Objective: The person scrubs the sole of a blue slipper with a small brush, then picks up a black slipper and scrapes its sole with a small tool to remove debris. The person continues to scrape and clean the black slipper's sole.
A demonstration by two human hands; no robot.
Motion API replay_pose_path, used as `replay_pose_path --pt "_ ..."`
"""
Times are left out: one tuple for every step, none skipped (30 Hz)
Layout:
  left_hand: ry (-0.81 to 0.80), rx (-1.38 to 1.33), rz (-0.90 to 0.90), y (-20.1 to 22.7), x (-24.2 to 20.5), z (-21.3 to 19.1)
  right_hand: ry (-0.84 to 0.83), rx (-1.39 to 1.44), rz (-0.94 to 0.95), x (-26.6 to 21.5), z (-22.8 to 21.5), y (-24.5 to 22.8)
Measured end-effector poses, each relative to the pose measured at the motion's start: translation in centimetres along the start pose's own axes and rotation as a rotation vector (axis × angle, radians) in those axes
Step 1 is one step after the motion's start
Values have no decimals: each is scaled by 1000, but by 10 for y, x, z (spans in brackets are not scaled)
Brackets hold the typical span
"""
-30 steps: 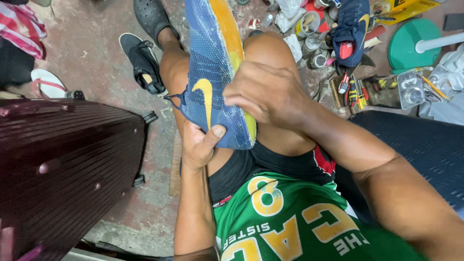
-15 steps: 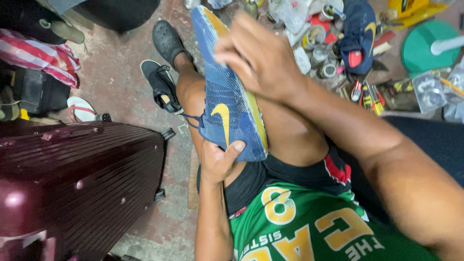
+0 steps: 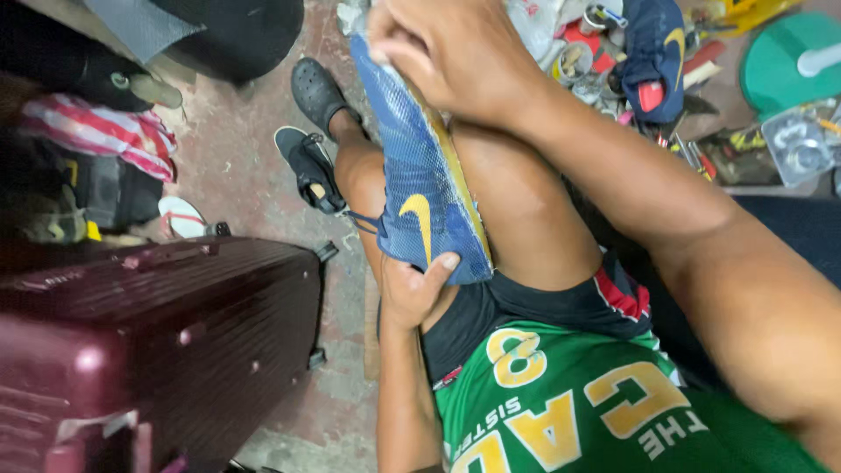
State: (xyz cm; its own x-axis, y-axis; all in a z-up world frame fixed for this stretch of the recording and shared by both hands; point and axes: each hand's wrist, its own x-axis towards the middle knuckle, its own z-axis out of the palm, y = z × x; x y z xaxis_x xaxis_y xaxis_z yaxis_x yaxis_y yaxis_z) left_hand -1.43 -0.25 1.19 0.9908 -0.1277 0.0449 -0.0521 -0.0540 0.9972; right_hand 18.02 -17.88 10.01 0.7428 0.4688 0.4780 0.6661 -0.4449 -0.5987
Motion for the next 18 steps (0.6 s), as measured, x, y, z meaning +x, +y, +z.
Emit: replay_pose_path --pt "9 -22 11 0 8 2 31 152 0 4 3 9" --pt "-11 17 69 3 10 2 60 306 -3 6 7 16" --pt "-5 51 137 7 6 6 68 455 0 7 9 22" --pt "1 86 204 9 5 7 78 605 2 8 11 27" --pt "9 127 40 12 -5 8 66 773 55 -2 19 25" --pt "15 164 -124 13 -11 8 51 941 111 -10 25 24" --pt "-3 204 -297 16 -16 4 83 947 111 -20 28 23" --pt "74 311 -277 22 -22 -1 116 953 112 -29 31 21" --pt "153 417 -251 30 -25 -5 146 956 106 -34 30 19" --pt "230 523 -222 41 -26 -8 147 930 93 -37 29 17" --pt "376 598 -187 50 -22 -10 155 891 83 -40 27 14" --pt "522 671 -150 59 -15 -10 160 876 85 -43 24 9" --pt "533 744 -35 68 -5 -9 161 861 76 -43 22 7" --pt "541 814 81 76 7 -8 159 869 78 -42 20 3" --pt "426 791 216 82 18 -6 148 874 77 -39 21 1" --pt "307 764 348 85 33 -5 138 879 76 -39 21 -2" --pt "218 729 319 82 53 1 139 867 87 -41 20 -2" --pt "128 693 291 78 68 7 139 855 98 -43 17 -2"
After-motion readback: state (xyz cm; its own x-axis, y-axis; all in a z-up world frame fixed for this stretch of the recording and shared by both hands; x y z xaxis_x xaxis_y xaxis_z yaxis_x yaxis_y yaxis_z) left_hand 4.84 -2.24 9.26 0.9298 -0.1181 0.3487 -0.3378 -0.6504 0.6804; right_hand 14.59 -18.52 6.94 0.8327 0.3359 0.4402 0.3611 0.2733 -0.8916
